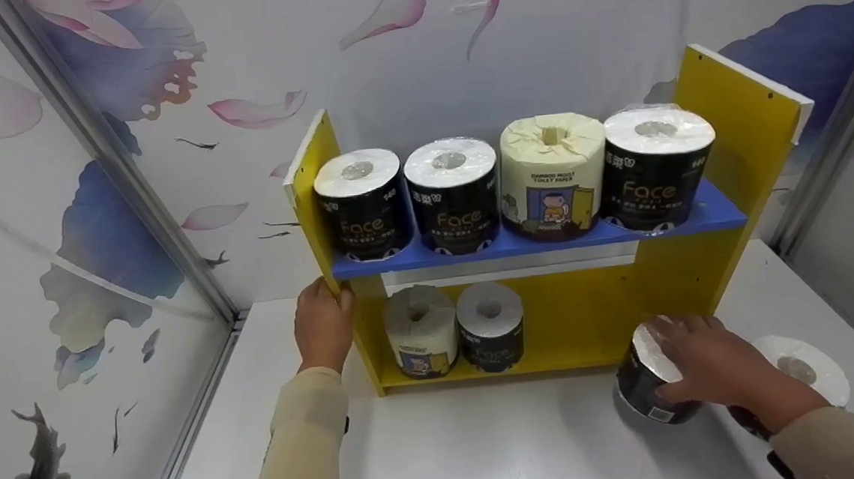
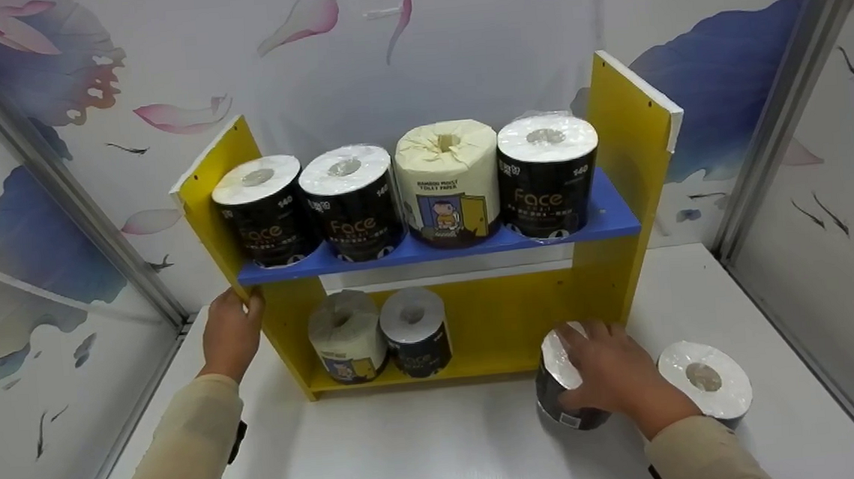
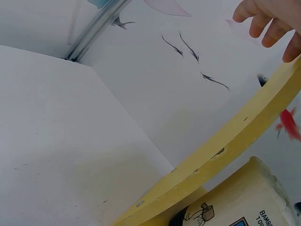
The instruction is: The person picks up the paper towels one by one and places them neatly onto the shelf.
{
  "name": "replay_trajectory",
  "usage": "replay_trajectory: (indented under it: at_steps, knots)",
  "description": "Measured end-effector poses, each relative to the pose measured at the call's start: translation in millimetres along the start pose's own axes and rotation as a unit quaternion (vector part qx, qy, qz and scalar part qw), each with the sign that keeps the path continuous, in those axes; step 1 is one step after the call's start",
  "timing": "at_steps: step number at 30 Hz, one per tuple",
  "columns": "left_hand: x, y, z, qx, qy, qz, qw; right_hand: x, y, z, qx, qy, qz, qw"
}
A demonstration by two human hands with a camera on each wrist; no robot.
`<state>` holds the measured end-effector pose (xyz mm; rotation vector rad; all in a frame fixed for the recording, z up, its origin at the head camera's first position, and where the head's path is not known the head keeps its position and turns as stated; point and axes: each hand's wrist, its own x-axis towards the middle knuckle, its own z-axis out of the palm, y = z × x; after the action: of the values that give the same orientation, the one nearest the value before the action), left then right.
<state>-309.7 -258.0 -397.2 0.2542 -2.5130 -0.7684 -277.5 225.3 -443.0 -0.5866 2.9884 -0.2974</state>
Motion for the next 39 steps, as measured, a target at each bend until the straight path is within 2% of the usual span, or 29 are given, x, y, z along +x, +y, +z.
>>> replay_trajectory:
  at_steps: [9,18,28,33,39]
  knots:
    - [0.2,0.3,1.2,0.007,0.001,-0.001,1.0,8.1,-10.7,-13.3,0.01,0.003,0.014,0.9998]
    - [-1.5,-1.3,2.2,0.021,-0.009,-0.001,0.9997,16.7,-23.4,-17.9,0.008,0.048,-0.005,0.9988]
    - [-1.1,1.1,1.8,0.02,-0.025,-0.023,0.9992,27.8,-35.6,-18.8,0.027,0.048,0.037,0.9978]
    - [-1.0,1.5,1.8,0.022,-0.028,-0.026,0.999,31.7,-40.1,-20.1,0.032,0.066,0.035,0.9967]
    - [-1.7,0.3,2.6,0.02,-0.022,-0.024,0.9993,37.7,-44.9,-19.5,0.043,0.066,0.034,0.9963]
